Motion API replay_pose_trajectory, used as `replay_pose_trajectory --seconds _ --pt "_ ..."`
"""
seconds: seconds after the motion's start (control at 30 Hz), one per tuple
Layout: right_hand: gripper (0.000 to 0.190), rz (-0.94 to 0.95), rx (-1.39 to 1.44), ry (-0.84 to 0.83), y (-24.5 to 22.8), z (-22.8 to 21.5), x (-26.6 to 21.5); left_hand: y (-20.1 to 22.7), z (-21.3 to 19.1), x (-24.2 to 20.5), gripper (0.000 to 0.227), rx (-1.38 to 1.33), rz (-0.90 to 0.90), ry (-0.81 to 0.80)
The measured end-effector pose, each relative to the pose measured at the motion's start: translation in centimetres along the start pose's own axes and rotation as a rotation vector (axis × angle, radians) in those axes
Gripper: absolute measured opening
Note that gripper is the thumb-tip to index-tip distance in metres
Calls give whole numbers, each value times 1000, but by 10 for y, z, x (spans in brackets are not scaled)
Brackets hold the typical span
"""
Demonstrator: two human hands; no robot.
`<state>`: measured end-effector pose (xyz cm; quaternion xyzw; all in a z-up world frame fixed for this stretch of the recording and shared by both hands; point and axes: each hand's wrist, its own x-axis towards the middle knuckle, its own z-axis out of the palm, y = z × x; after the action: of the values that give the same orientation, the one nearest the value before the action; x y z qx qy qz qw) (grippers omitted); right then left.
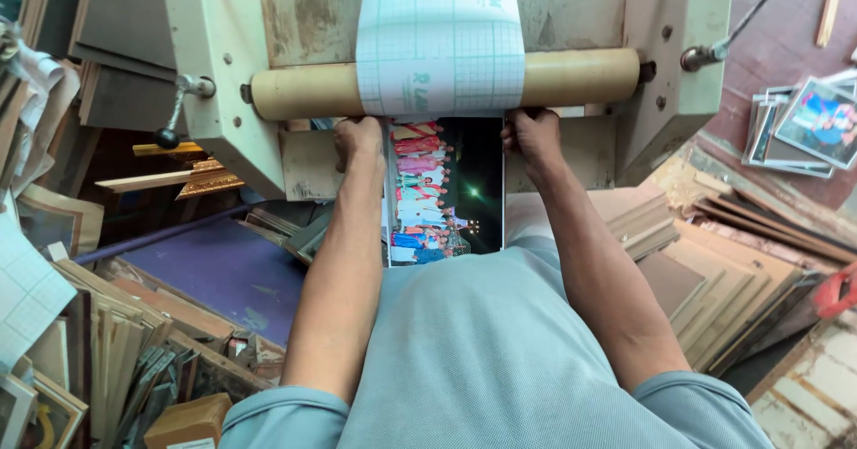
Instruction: Apply adhesive and laminate a photo using a manual roller machine.
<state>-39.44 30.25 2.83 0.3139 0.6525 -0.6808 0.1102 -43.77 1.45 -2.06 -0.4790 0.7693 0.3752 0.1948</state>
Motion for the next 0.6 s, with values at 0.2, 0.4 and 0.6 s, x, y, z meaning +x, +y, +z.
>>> replay_pose_trajectory --seconds 0.2,0.4,0.6 --pt "16 -17 -14 14 11 -4 6 4 -19 -19 35 -10 98 0" --pt "26 -46 -352 -256 -39 -46 -50 -21 -7 11 32 -129 210 -70" --pt "49 -146 321 -569 -12 -305 -14 -29 -4 25 31 -256 307 -163"
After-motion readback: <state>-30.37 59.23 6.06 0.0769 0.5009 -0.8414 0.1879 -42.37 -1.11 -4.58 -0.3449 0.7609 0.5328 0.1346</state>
